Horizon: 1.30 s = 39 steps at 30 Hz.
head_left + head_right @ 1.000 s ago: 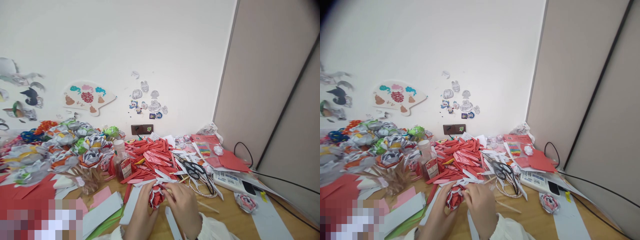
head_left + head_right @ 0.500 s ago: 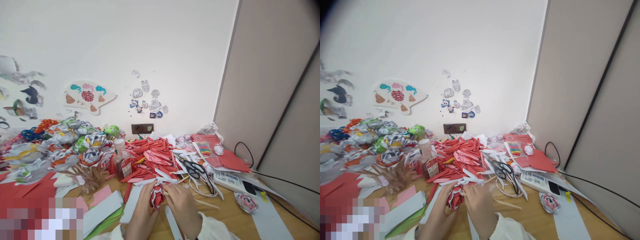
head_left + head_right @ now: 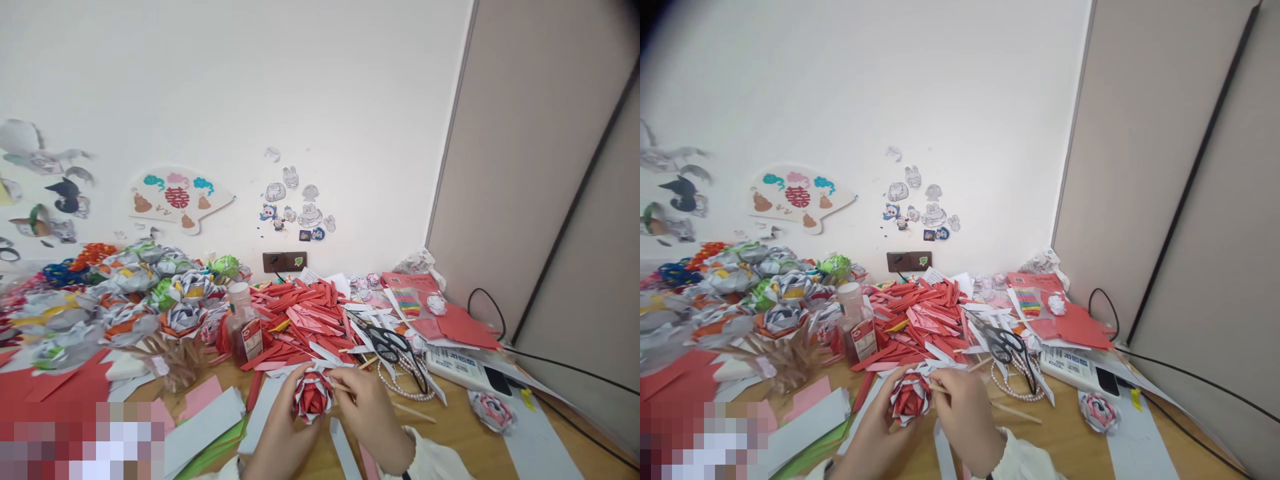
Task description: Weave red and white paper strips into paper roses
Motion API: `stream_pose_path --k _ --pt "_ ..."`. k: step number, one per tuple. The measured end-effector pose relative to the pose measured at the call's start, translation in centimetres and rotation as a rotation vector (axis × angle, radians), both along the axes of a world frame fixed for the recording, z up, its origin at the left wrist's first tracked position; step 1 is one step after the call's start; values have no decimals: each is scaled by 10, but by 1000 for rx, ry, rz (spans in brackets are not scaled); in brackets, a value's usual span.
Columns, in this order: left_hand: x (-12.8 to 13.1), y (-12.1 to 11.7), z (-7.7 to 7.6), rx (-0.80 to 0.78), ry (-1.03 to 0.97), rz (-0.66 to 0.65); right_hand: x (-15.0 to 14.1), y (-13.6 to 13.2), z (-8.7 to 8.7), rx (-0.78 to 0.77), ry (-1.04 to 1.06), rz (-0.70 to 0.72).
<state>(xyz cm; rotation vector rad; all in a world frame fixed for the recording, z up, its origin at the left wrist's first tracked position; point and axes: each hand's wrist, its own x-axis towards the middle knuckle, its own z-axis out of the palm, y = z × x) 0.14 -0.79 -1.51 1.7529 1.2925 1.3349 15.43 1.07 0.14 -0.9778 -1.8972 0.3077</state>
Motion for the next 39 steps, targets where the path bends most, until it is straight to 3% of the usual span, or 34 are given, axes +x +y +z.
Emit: stream_pose_path --k 5,10,14,21,30,39 --pt "-1 -1 0 -5 -45 -15 2 0 3 -63 13 22" --pt "-3 -1 2 57 34 17 7 1 5 52 42 -34" --pt "-3 -1 7 133 144 -62 11 0 7 148 -48 60" --pt "-3 -3 8 159 182 -84 12 0 10 133 -113 114" --pt "-3 -4 9 121 167 -117 17 3 12 136 -169 86" --pt "-6 -3 6 138 180 -135 12 0 6 303 -234 9"
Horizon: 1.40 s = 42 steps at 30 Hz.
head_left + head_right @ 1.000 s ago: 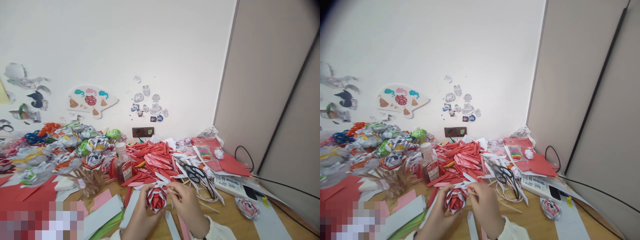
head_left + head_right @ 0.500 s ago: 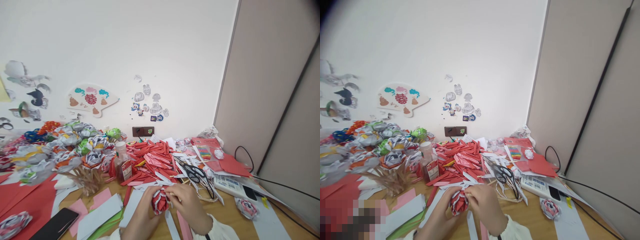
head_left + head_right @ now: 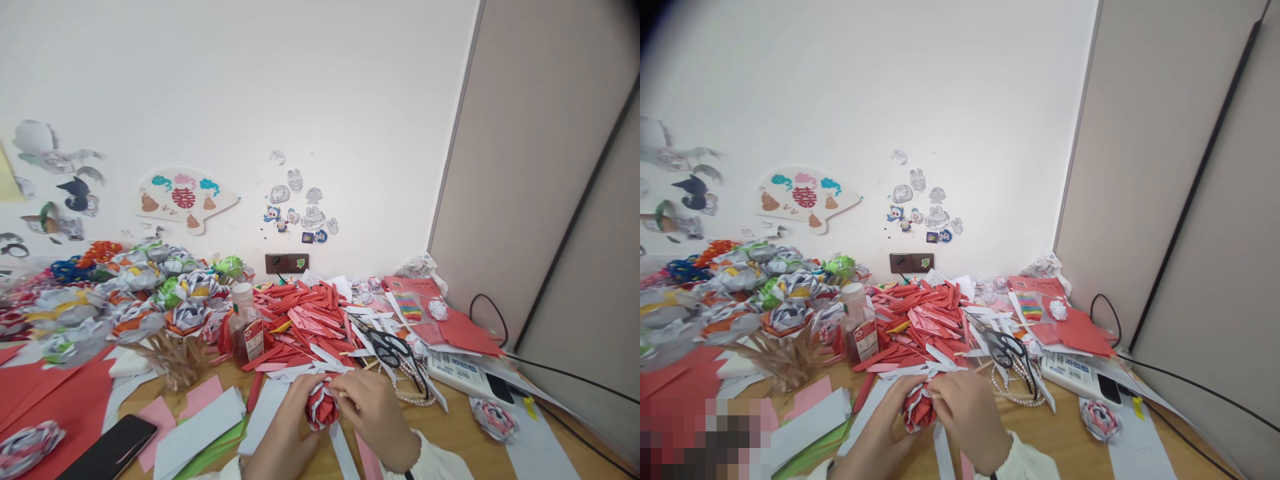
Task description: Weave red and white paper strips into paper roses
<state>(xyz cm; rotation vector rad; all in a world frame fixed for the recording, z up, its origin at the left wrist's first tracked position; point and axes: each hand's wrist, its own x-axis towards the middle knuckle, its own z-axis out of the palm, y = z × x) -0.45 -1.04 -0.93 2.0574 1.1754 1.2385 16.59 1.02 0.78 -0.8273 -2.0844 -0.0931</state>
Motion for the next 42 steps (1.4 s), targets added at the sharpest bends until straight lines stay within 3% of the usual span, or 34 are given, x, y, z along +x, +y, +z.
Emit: stream_pose_path --k 7,17,42 --pt "0 0 -4 40 42 18 -1 -1 0 164 -114 -93" --pt "1 0 -3 32 30 1 -1 1 1 42 -99 -98" --pt "1 0 -6 14 56 2 2 2 1 130 -147 -112"
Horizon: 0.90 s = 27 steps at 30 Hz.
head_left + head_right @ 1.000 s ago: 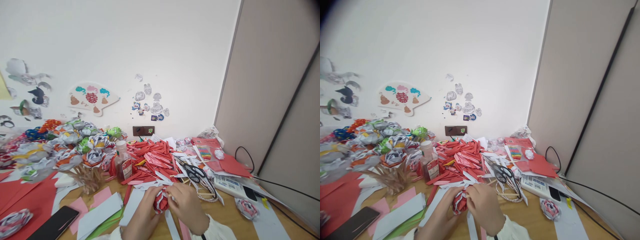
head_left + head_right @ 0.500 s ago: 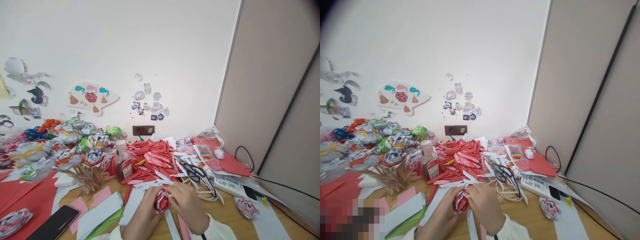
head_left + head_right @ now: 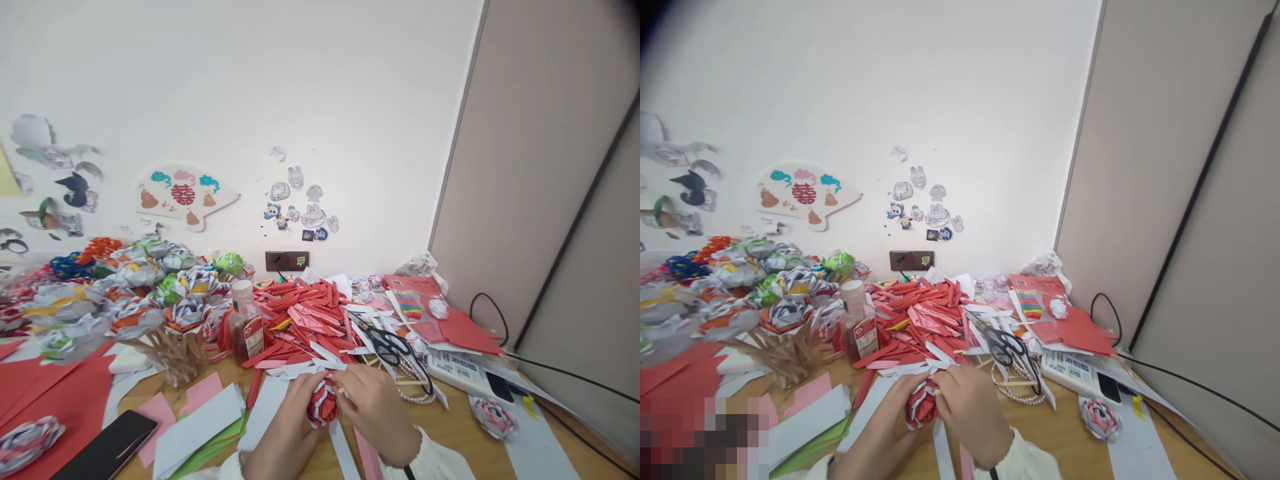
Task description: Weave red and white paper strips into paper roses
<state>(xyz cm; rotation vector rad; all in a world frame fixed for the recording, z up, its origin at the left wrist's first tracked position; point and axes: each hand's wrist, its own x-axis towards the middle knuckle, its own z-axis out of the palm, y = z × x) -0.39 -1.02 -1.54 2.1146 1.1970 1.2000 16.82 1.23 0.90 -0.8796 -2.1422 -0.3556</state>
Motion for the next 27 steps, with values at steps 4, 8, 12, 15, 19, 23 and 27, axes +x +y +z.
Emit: stream_pose_path --k 4,8,12,15,19,23,27 --pt "-1 0 -1 -5 30 1 0 0 -1 32 1 2" --pt "-1 -1 1 -20 34 -9 1 1 -4 43 -3 21" --pt "0 -3 5 -29 21 -4 1 2 -4 52 -30 58" --pt "1 -4 6 -40 7 -3 1 2 -3 31 -51 70" --pt "1 -3 9 -70 -47 -1 2 3 -1 -75 3 99" --pt "1 -2 9 -102 -112 1 5 3 0 -203 155 81" --pt "2 2 2 -191 -232 -44 6 4 0 -286 241 56"
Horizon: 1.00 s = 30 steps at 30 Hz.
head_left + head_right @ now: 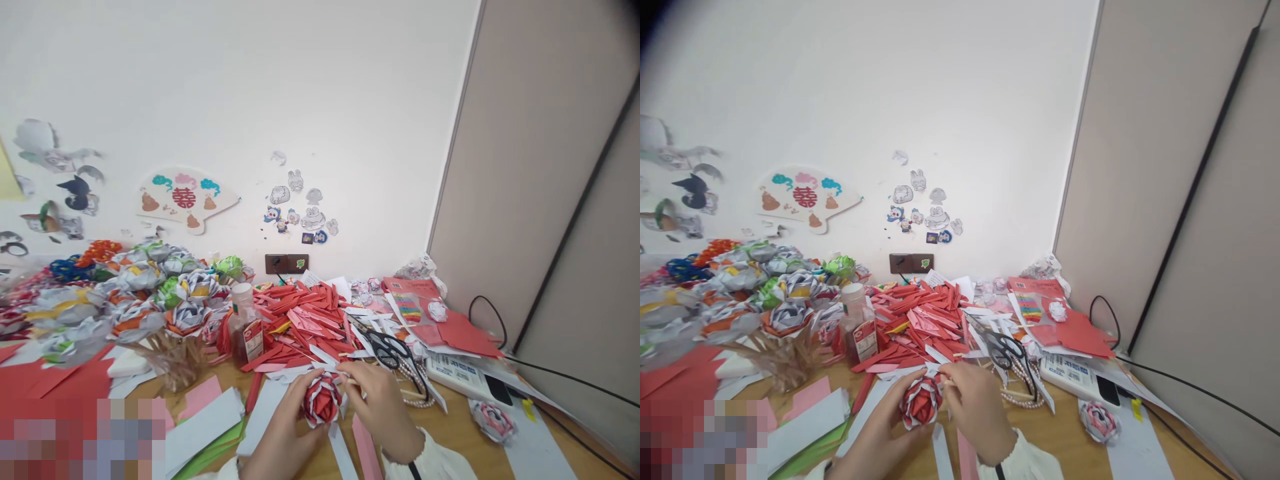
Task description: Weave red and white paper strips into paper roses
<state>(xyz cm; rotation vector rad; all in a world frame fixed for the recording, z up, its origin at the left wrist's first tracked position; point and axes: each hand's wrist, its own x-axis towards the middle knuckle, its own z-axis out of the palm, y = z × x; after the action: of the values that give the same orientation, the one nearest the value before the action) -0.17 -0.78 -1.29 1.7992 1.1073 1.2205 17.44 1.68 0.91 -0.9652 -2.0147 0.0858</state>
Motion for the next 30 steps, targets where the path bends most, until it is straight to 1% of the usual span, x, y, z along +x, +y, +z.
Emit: stream_pose_path --k 3,5,7,10,14,18,22,24,27,30 --pt "2 4 -6 -88 -190 -58 -2 1 -1 -57 -11 33" --pt "4 6 -7 -117 -306 -85 -4 2 -2 -82 -5 36" --pt "4 6 -6 -120 -354 -88 -6 1 -2 -89 10 13" --pt "4 5 -3 -111 -293 -39 -8 0 -4 -88 4 -17" --pt "2 2 -2 -61 -104 41 -13 -2 -9 -114 -18 -19" --pt "1 1 -3 -75 -44 21 -13 -3 -9 -128 -26 -18" --pt "1 0 -3 -56 11 9 -7 -3 -2 -78 27 -20" --pt "1 0 -3 -38 31 13 -6 -4 0 -33 47 23" --pt "1 1 -4 -19 52 7 -6 -5 0 12 -10 126" --pt "1 2 -7 -4 71 7 -8 -5 -2 44 -56 136"
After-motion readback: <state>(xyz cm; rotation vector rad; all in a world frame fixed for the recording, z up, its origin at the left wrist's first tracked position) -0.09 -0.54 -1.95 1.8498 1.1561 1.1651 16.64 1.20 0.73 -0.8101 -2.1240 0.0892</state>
